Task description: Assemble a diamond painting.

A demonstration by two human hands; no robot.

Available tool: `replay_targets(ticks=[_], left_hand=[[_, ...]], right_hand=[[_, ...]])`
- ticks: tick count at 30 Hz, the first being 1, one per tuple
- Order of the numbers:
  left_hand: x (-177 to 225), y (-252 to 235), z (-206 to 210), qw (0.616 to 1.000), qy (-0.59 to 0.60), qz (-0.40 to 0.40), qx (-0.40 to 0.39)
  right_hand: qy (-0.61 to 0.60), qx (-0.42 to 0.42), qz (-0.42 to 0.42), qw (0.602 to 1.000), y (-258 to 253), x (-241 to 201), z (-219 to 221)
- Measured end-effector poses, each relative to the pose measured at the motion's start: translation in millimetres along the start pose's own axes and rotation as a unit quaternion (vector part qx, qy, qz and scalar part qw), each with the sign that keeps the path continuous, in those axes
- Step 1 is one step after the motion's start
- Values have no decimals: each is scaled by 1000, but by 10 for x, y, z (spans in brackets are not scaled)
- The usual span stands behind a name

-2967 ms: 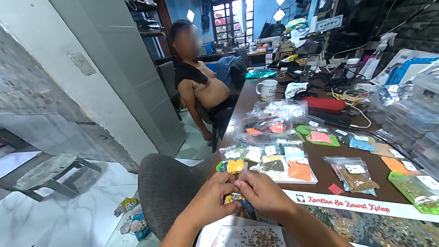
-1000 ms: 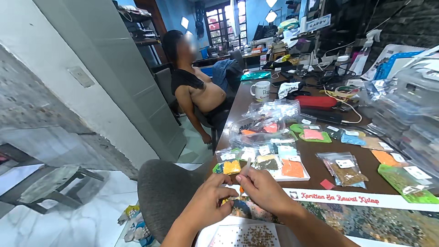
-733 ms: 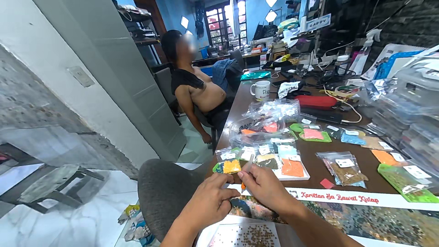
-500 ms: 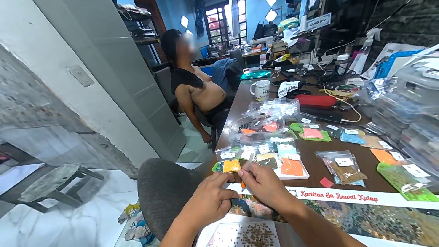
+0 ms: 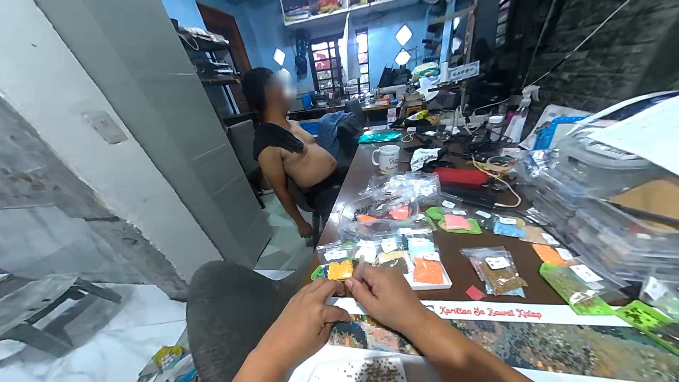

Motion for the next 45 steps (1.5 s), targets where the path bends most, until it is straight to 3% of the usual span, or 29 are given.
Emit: replay_targets(ticks=[7, 16, 19, 23, 32, 45], left_hand=[[12, -19, -41, 997, 35, -49, -39], [69, -28, -97, 994, 57, -78, -57], [78, 9, -109, 993, 61, -84, -61], [87, -20, -147, 989, 74, -101, -82], [66, 10, -133, 985, 102, -113, -80], [-8, 77, -31, 996, 62, -59, -22]], right_hand=[[-5, 54, -40, 998, 7, 35, 42], [43, 111, -206, 971, -8, -100, 10], [46, 104, -213, 970, -6, -131, 44], [-3, 86, -157, 984, -8, -97, 44], [-118, 39, 112, 986, -46, -6, -77], [-114, -55, 182, 975, -61, 64, -85]])
Point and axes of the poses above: each hand's wrist, its own y-axis away from the middle knuckle, its own z-axis out of the palm, x = y × z, the point moved 1 cm from there along -y, towards the middle knuckle
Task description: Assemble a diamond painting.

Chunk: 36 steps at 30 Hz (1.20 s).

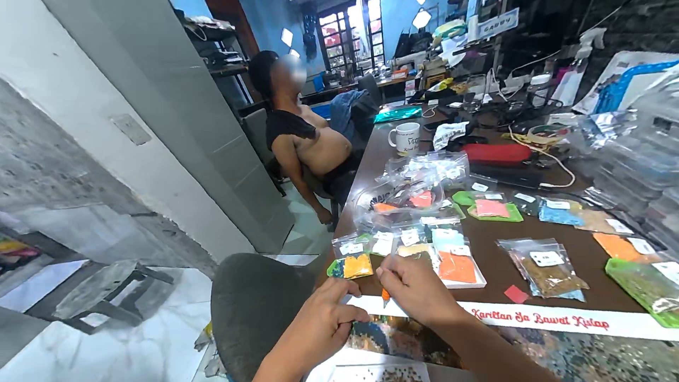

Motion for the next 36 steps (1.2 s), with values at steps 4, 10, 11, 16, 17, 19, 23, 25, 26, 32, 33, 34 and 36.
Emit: replay_targets(ticks=[4, 10, 11, 16, 17, 19, 23, 25, 26, 32, 33, 34, 36], left_hand=[[-33, 10, 20, 1000, -9, 15, 10], [33, 2, -35, 991, -32, -123, 47], [47, -4, -68, 981, -35, -185, 46], [-5, 29, -172, 925, -19, -379, 2], [2, 28, -186, 921, -9, -390, 5], [36, 13, -210, 911, 24, -411, 4], [108, -36, -233, 902, 52, -426, -35], [156, -71, -238, 900, 50, -430, -56], [181, -82, -238, 897, 45, -435, -64], [192, -104, -169, 897, 54, -437, -34], [173, -93, -143, 903, 72, -425, -4], [147, -80, -116, 906, 106, -408, 34], [91, -54, -76, 892, 232, -376, 96]], right_hand=[[11, -24, -14, 1000, 26, -65, -7], [18, 0, -57, 998, 27, -33, 62], [20, 0, -53, 998, 30, -38, 49], [11, 17, -39, 999, 18, -23, 22], [8, 22, -40, 999, 13, -15, 22], [6, 26, -37, 999, 11, -21, 14], [17, 25, -28, 999, 10, -53, -16], [19, 23, -26, 999, 8, -57, -14], [18, 26, -28, 999, 10, -56, -4], [10, 16, -35, 999, 25, -96, 30], [8, 19, -44, 999, 25, -95, 37], [5, 23, -54, 998, 26, -93, 44], [0, 39, -76, 996, 34, -87, 57]])
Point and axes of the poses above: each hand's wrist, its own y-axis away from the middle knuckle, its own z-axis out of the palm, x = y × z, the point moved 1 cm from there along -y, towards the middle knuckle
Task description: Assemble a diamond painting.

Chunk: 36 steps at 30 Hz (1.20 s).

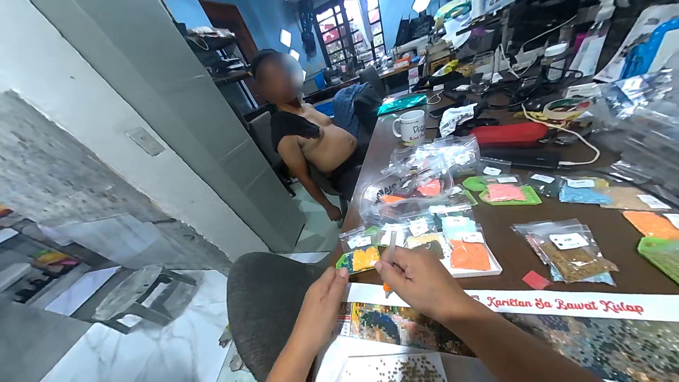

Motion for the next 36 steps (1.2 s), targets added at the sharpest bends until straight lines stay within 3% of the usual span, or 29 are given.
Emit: replay_targets(ticks=[3, 6, 12, 24, 36], left_hand=[[-95, -33, -5, 968, 245, -29, -48], [-140, -51, -52, 937, 335, -46, -87], [-126, -52, -52, 938, 313, -31, -148], [-310, -64, -85, 908, 308, 139, -247], [-287, -47, -69, 911, 300, 152, -240]], right_hand=[[-17, 18, -19, 1000, 13, 9, 3], [-31, 19, -42, 998, 22, 35, 16], [-24, 35, -102, 994, 14, 62, 81], [-14, 87, -197, 977, 26, 91, 159], [13, 131, -241, 962, 26, 105, 175]])
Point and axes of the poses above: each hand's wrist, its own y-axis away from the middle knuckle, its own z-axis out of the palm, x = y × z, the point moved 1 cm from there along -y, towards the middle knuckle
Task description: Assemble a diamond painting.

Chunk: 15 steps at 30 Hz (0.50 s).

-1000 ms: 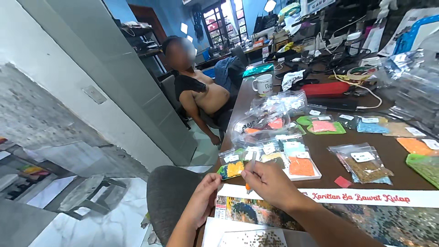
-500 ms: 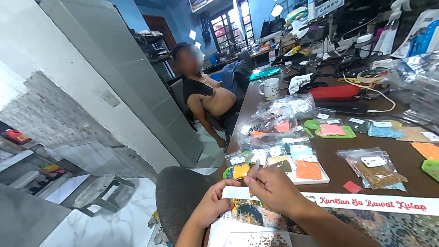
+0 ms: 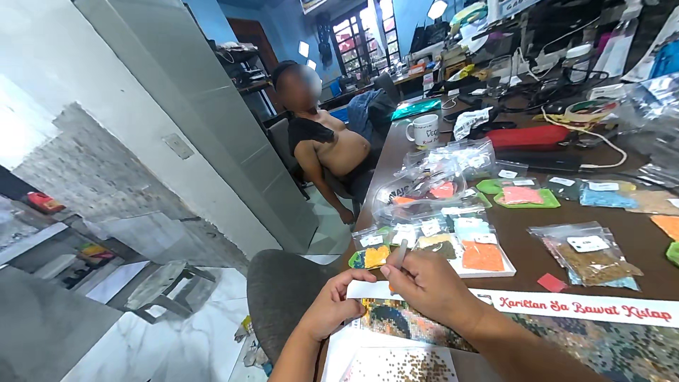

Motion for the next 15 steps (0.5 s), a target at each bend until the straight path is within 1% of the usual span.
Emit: replay_targets(ticks=[8, 12, 15], left_hand=[[-1, -10, 4, 1000, -10, -1, 3], [10, -14, 21, 1000, -21, -7, 12], [3, -17, 11, 1000, -15, -1, 3]], right_hand=[[8, 7, -8, 1000, 9, 17, 3], [3, -2, -3, 1000, 13, 16, 5], [0, -4, -7, 1000, 14, 19, 10]])
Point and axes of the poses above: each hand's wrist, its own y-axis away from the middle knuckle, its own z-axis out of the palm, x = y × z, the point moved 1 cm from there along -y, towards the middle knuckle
